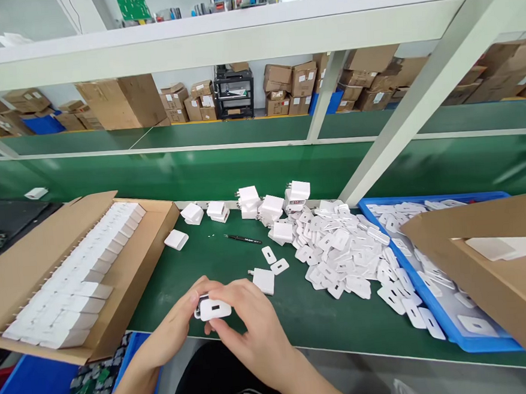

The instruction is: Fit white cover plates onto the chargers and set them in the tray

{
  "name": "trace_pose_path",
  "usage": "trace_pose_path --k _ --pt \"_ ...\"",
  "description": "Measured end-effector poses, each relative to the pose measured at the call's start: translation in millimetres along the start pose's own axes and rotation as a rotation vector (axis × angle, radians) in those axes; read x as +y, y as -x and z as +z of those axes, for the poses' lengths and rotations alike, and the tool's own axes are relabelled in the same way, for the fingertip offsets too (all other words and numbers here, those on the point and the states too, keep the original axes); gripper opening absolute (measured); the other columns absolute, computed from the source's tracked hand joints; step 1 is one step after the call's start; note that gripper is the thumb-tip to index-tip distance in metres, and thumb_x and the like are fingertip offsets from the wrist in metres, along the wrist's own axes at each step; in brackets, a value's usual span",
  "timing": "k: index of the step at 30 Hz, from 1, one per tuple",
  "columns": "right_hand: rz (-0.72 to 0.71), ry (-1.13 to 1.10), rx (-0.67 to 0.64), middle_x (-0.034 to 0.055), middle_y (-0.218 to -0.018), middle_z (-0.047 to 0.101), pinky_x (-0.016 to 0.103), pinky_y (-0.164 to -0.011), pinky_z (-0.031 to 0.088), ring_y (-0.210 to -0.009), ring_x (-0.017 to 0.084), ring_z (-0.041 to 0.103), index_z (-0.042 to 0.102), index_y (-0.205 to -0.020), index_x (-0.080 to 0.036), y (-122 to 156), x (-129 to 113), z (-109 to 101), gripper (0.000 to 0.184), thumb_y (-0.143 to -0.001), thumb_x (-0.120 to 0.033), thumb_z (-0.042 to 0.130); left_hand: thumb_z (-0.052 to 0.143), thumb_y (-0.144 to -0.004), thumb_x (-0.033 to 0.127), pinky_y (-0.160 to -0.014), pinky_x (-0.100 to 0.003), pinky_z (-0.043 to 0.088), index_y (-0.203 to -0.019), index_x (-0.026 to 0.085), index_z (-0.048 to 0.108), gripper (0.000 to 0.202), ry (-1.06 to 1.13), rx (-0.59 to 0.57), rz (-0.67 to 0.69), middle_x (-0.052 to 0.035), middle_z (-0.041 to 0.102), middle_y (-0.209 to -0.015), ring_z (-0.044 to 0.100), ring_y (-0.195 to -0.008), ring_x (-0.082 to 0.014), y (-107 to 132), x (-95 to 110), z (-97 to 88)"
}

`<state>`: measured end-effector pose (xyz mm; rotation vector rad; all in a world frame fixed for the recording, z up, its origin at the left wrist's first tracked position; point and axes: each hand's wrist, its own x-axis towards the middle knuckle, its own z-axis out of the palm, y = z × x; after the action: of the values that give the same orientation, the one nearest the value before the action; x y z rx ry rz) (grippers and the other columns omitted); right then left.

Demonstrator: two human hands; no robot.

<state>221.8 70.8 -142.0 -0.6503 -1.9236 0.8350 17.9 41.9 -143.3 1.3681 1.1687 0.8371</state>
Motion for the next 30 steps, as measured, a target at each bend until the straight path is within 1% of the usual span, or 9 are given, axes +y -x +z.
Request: trace_pose_path --k 5,8,11,13,15,18,25,27,30 --pt "0.006 0.03 -0.008 0.0032 -0.103 0.077 0.043 -0.085 0.059 -0.1 0.025 0.067 0.061 -0.135 -0.032 -5 0 5 0.039 -0.1 -0.015 0.063 0.035 -0.109 0.059 -0.086 -0.037 0.051 -0.123 0.026 0.067 0.049 -0.022 0.011 0.021 -0.0051 0.062 -0.102 0.056 -0.086 -0.0214 1 -1 4.8" --pt "0.041 0.014 -0.012 0.0053 -0.115 0.075 0.044 -0.093 0.058 -0.11 0.026 0.066 0.062 -0.136 -0.033 -2 5 3 0.039 -0.099 -0.02 0.067 0.042 -0.108 0.056 -0.089 -0.037 0.052 -0.128 0.027 0.068 0.044 -0.011 0.038 0.023 -0.0066 0.059 -0.111 0.055 -0.094 -0.0225 -1 -5 6.7" --pt "0.181 -0.062 0.069 0.0085 -0.124 0.069 0.042 -0.096 0.056 -0.113 0.026 0.065 0.06 -0.137 -0.03 4 15 3 0.034 -0.103 -0.035 0.063 0.041 -0.109 0.051 -0.086 -0.035 0.051 -0.133 0.029 0.065 0.041 0.056 0.051 0.049 -0.0055 0.054 -0.109 0.056 -0.091 -0.0206 -3 -11 9.9" --pt "0.32 -0.15 0.104 0.0075 -0.111 0.068 0.037 -0.085 0.057 -0.098 0.022 0.066 0.058 -0.134 -0.028 7 21 6 0.031 -0.109 -0.043 0.05 0.041 -0.109 0.051 -0.079 -0.033 0.05 -0.134 0.029 0.064 0.04 0.103 0.05 0.057 -0.0057 0.051 -0.11 0.056 -0.088 -0.0193 -4 -12 12.7" --pt "0.439 -0.27 0.021 0.0051 -0.1 0.066 0.033 -0.076 0.056 -0.087 0.019 0.066 0.056 -0.133 -0.025 8 24 9 0.036 -0.111 -0.049 0.042 0.041 -0.109 0.051 -0.077 -0.033 0.049 -0.133 0.029 0.064 0.04 0.09 0.055 0.07 -0.0063 0.05 -0.111 0.056 -0.09 -0.0201 -5 -11 15.6" --pt "0.529 -0.411 -0.108 0.0046 -0.102 0.067 0.03 -0.073 0.054 -0.085 0.018 0.066 0.059 -0.125 -0.024 5 24 16 0.036 -0.109 -0.054 0.045 0.04 -0.11 0.051 -0.091 -0.036 0.05 -0.134 0.03 0.064 0.04 0.016 0.075 0.103 -0.0073 0.054 -0.114 0.054 -0.102 -0.0236 -6 -8 19.5" --pt "0.558 -0.476 0.058 0.0045 -0.105 0.065 0.028 -0.072 0.051 -0.088 0.018 0.061 0.058 -0.128 -0.025 9 32 28 0.038 -0.103 -0.054 0.058 0.032 -0.112 0.051 -0.114 -0.045 0.039 -0.158 0.036 0.041 0.049 -0.115 0.251 0.155 -0.0089 0.049 -0.149 0.047 -0.136 -0.0296 -8 -28 33.0" --pt "0.58 -0.48 0.065 0.0048 -0.106 0.065 0.028 -0.072 0.051 -0.089 0.017 0.061 0.059 -0.128 -0.025 10 34 29 0.039 -0.103 -0.055 0.059 0.031 -0.112 0.051 -0.113 -0.045 0.038 -0.152 0.034 0.05 0.047 -0.125 0.298 0.215 -0.0084 0.055 -0.145 0.051 -0.132 -0.0293 -11 -35 37.5" --pt "0.613 -0.499 0.059 0.0043 -0.101 0.065 0.028 -0.069 0.05 -0.082 0.016 0.061 0.06 -0.124 -0.023 6 34 26 0.04 -0.102 -0.057 0.06 0.031 -0.112 0.052 -0.093 -0.036 0.047 -0.138 0.029 0.06 0.046 0.013 0.3 0.177 -0.0077 0.062 -0.128 0.059 -0.108 -0.0234 -17 -37 41.6"
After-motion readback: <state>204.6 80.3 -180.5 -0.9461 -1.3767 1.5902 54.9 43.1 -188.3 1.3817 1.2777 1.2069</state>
